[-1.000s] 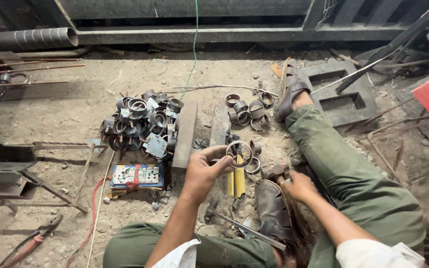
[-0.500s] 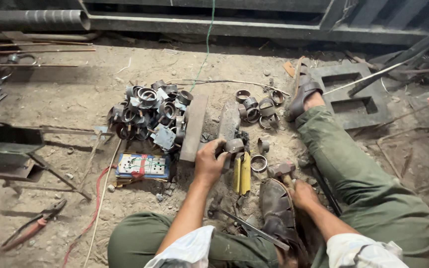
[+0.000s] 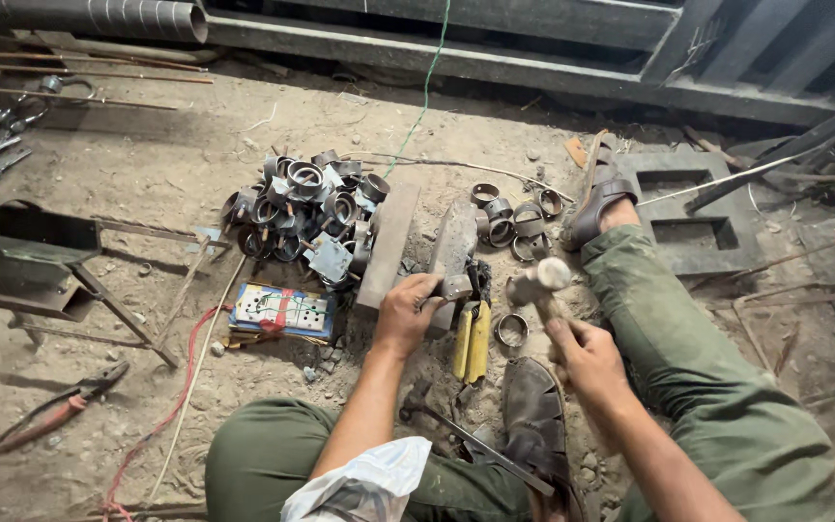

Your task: The person sits on the floor and repeatedly hammers small metal rings placed on a wooden block to shape them. They pick up each ring, strike it with a hammer, and set it aside, continuing the process with multiple rings.

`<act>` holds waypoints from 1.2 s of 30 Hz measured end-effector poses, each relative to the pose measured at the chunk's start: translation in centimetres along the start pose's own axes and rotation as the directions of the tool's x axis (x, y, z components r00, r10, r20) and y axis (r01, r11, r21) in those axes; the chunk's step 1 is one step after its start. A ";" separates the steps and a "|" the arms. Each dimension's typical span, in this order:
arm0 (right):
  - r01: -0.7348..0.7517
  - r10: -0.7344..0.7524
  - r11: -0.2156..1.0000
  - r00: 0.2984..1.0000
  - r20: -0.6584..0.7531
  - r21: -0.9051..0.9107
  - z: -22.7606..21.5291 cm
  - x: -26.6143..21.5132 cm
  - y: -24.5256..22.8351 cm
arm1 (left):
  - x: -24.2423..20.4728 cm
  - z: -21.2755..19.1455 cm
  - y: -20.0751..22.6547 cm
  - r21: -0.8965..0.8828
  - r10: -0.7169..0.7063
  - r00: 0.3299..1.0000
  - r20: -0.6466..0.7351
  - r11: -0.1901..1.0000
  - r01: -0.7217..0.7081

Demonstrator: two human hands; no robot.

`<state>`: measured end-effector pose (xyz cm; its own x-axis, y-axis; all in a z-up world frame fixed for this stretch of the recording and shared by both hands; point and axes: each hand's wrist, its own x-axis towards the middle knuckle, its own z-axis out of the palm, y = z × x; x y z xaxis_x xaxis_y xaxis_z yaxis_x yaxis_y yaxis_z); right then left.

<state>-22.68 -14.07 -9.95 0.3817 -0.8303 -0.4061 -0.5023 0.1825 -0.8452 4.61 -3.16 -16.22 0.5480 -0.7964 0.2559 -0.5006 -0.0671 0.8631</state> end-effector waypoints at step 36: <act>-0.284 0.198 0.908 0.939 -0.280 -0.308 -0.1 2.9 8.4 | 1.7 -0.7 2.8 -0.627 -0.403 0.898 0.175 0.658 0.418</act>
<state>-25.83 -15.00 -18.23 0.0414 -0.8912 -0.4516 -0.8034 0.2390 -0.5453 4.68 -4.29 -13.07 0.5765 -0.7936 -0.1946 0.3195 -0.0002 0.9476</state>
